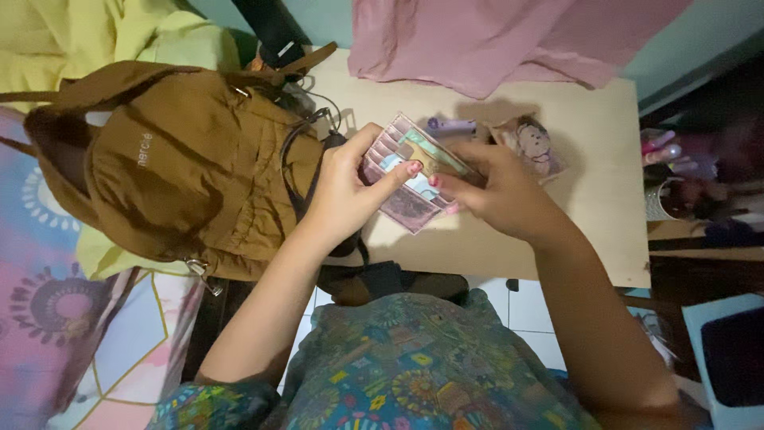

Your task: The person takes a brown backpack off a wall hook, carries it to a table, and removes items including a wallet, a small pouch, and a tissue packet. They open the wallet, take out a banknote, place it into a small plastic case, and arrange the items on the table.

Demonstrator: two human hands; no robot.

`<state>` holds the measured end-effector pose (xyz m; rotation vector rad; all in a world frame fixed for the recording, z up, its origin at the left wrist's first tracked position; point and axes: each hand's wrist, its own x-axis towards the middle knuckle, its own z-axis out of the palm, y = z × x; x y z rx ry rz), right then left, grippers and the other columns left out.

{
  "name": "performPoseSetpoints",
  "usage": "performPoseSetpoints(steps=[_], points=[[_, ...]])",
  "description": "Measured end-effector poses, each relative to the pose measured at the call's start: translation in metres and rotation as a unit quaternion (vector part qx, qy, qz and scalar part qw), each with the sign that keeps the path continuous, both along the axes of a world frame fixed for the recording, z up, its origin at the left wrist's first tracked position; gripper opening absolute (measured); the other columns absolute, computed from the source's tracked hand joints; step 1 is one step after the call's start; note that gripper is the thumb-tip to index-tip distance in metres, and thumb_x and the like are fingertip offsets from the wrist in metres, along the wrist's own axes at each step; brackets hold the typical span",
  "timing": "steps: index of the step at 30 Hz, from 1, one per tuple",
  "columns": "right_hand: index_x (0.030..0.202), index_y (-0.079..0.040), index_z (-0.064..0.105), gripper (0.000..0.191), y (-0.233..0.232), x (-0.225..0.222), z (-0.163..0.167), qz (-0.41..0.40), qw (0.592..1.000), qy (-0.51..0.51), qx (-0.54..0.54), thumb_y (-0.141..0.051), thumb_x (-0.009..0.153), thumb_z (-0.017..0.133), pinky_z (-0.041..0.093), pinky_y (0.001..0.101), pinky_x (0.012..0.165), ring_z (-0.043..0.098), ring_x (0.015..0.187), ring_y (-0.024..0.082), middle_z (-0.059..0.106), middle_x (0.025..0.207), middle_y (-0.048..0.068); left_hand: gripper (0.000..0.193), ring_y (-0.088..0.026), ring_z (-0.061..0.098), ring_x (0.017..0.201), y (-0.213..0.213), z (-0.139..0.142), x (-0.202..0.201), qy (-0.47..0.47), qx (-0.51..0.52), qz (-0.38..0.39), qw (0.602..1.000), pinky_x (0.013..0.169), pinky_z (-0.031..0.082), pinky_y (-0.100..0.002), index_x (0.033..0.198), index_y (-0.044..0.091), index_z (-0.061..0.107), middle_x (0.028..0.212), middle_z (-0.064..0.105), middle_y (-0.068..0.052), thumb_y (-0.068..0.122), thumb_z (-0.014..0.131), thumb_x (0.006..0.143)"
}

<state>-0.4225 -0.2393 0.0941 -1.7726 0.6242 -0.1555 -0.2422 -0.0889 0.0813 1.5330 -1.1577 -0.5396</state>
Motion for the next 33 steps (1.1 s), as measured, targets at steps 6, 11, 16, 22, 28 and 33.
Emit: performPoseSetpoints(steps=[6,11,16,22,28,33], points=[[0.114,0.0,0.072,0.03,-0.007,0.022,-0.06,-0.057,0.976,-0.032,0.208,-0.021,0.093,0.073,0.051,0.0239,0.06,0.063,0.073,0.008,0.072,0.09,0.002,0.031,-0.006,0.061,0.076,0.015,-0.03,0.025,0.097,0.023,0.037,0.994,0.068,0.05,-0.025,0.119,0.002,0.065,0.085,0.069,-0.002,0.024,0.074,0.099],[0.115,0.004,0.069,0.032,-0.003,0.029,-0.084,-0.125,0.964,-0.091,0.215,-0.015,0.089,0.076,0.054,0.0249,0.066,0.068,0.08,0.009,0.073,0.097,0.002,0.066,-0.019,0.069,0.104,0.033,-0.047,0.022,0.169,0.031,0.087,0.981,0.086,0.058,-0.036,0.14,0.003,0.05,0.122,0.07,-0.014,0.034,0.079,0.089],[0.108,0.0,0.068,0.021,0.038,0.034,-0.097,-0.106,0.99,-0.037,-0.086,-0.014,0.093,0.073,0.051,0.0273,0.06,0.065,0.073,0.009,0.071,0.09,0.004,0.126,-0.049,0.034,0.141,0.029,-0.068,0.01,-0.275,0.069,0.055,0.957,0.115,0.023,-0.059,0.155,0.004,0.034,0.155,0.033,-0.032,0.053,0.096,0.056],[0.11,0.001,0.062,0.017,0.072,0.02,-0.106,-0.11,0.986,-0.058,0.11,-0.008,0.097,0.069,0.053,0.0232,0.07,0.061,0.083,0.003,0.07,0.093,0.003,0.13,-0.044,0.043,0.137,0.023,-0.097,-0.001,-0.234,0.087,0.002,0.968,0.116,0.033,-0.055,0.16,0.003,0.03,0.147,0.044,-0.023,0.045,0.094,0.055],[0.112,0.002,0.061,0.02,0.061,0.012,-0.119,-0.134,0.985,-0.075,0.073,-0.006,0.096,0.069,0.055,0.0266,0.075,0.064,0.089,0.007,0.072,0.096,0.007,0.13,-0.043,0.046,0.128,0.008,-0.113,-0.016,-0.246,0.091,-0.01,0.965,0.107,0.037,-0.053,0.156,-0.002,0.032,0.14,0.046,-0.024,0.052,0.096,0.056],[0.12,0.002,0.06,0.032,0.05,-0.001,-0.13,-0.145,0.986,-0.022,0.083,-0.01,0.092,0.071,0.057,0.0284,0.072,0.066,0.085,0.007,0.074,0.097,0.008,0.128,-0.042,0.047,0.125,-0.009,-0.116,-0.021,-0.264,0.1,-0.033,0.959,0.104,0.036,-0.054,0.154,-0.002,0.034,0.136,0.048,-0.024,0.057,0.095,0.057]])
